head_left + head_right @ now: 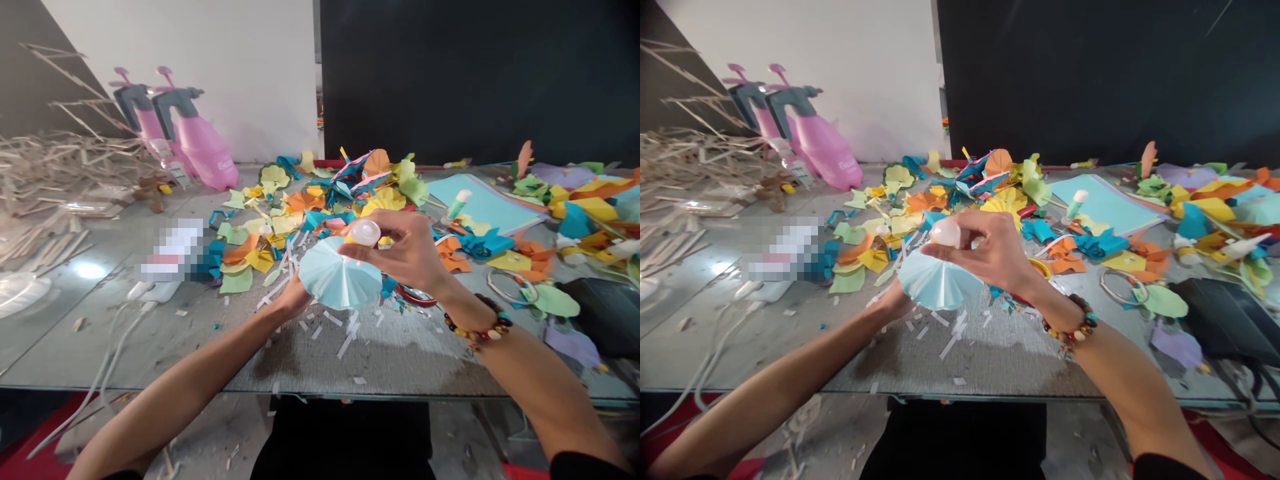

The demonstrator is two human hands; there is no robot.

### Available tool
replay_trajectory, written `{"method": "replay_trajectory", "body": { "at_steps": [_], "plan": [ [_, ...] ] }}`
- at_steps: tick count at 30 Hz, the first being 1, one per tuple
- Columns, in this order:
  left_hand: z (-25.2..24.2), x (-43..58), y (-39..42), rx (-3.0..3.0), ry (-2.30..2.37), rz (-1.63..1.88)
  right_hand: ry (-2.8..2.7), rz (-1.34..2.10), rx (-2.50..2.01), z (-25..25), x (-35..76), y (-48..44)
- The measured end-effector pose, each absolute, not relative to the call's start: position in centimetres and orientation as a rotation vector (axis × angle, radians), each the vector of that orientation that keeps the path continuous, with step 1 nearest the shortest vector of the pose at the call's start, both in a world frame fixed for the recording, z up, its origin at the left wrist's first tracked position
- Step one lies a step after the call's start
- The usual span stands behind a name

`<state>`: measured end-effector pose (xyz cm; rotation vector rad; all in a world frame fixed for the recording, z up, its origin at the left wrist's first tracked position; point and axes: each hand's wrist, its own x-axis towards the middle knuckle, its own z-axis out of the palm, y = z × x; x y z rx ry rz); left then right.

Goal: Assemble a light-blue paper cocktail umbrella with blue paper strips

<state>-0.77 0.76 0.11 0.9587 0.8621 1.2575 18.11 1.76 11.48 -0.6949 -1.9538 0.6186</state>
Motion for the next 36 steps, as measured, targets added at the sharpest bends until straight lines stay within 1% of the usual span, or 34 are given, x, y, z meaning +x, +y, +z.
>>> {"method": "replay_trajectory", "body": {
  "at_steps": [10, 19, 26, 36],
  "plan": [
    [-0.5, -1.1, 0.9, 0.962, 0.965, 1.286, -1.939, 0.627, -0.711, 11.4, 18.0, 1.8],
    [-0.4, -1.2, 0.9, 1.064, 0.847, 1.198, -1.935, 0.585, -0.663, 11.2, 17.8, 2.0],
    [-1.3, -1.6, 1.1, 1.093, 0.853, 1.217, -1.925, 0.592, -0.681, 11.3, 17.6, 1.8],
    [-0.7, -1.8, 0.6, 1.136, 0.944, 1.221, -1.904, 0.612, -0.717, 10.9, 17.8, 2.2]
  ]
}}
